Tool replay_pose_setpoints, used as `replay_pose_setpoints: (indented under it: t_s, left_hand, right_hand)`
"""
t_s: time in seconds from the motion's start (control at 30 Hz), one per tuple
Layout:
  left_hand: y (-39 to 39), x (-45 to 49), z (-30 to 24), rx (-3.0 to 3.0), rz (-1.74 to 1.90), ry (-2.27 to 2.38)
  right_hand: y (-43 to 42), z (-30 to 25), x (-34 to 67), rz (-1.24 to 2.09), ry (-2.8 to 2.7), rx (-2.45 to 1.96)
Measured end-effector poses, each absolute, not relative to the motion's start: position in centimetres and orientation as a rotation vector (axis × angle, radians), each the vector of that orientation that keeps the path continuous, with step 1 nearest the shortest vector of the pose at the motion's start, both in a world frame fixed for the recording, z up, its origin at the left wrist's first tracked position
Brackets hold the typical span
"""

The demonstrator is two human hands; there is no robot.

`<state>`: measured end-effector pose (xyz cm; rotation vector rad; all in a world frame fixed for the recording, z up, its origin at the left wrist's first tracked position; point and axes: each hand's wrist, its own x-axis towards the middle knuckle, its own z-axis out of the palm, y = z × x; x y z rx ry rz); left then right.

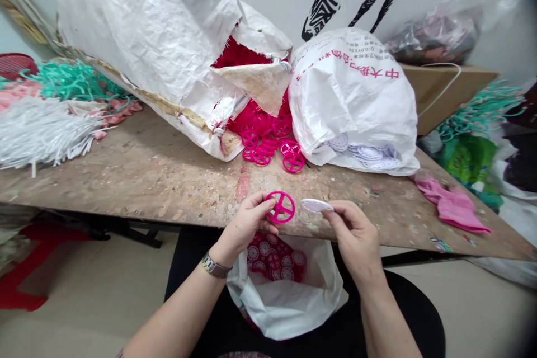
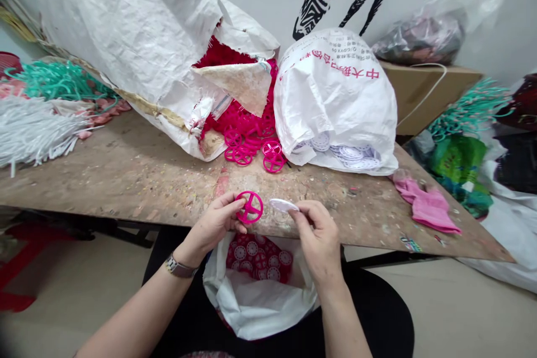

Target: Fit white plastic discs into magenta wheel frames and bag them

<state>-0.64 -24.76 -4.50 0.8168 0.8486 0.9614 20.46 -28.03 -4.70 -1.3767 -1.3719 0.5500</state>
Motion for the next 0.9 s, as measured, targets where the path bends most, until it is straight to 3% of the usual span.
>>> replay_pose_setpoints:
  t_s: [0.23,0.37,0.6,0.73,0.9]
  left_hand:
    - [-25.1,0.2,-4.8,1.132,0.947,0.975]
    - [-25.3,-0.3,-4.8,1.692,1.111,1.044]
    - [-25.1,-0.7,-5.3,2.283,1.137,0.798]
    - [-25.4,-0.1,-5.6,2.048,1.171,0.839]
    - [-26.4,0.5,-4.7,1.212,0.809,0.701]
  right_hand:
    - [-28.8,-3.7,19.6,0.970,-1.048,-1.292]
    - [-28.8,-3.9,19.2,1.248,-0.708,-1.122]
    - [-29.0,-3.8,18.1,1.598,-0.524,-1.008]
    - [-28.9,-3.9,17.4,1.525,-0.548,-0.990]
    - [-28.5,-4.5,17.4,1.329,-0.609,-1.012]
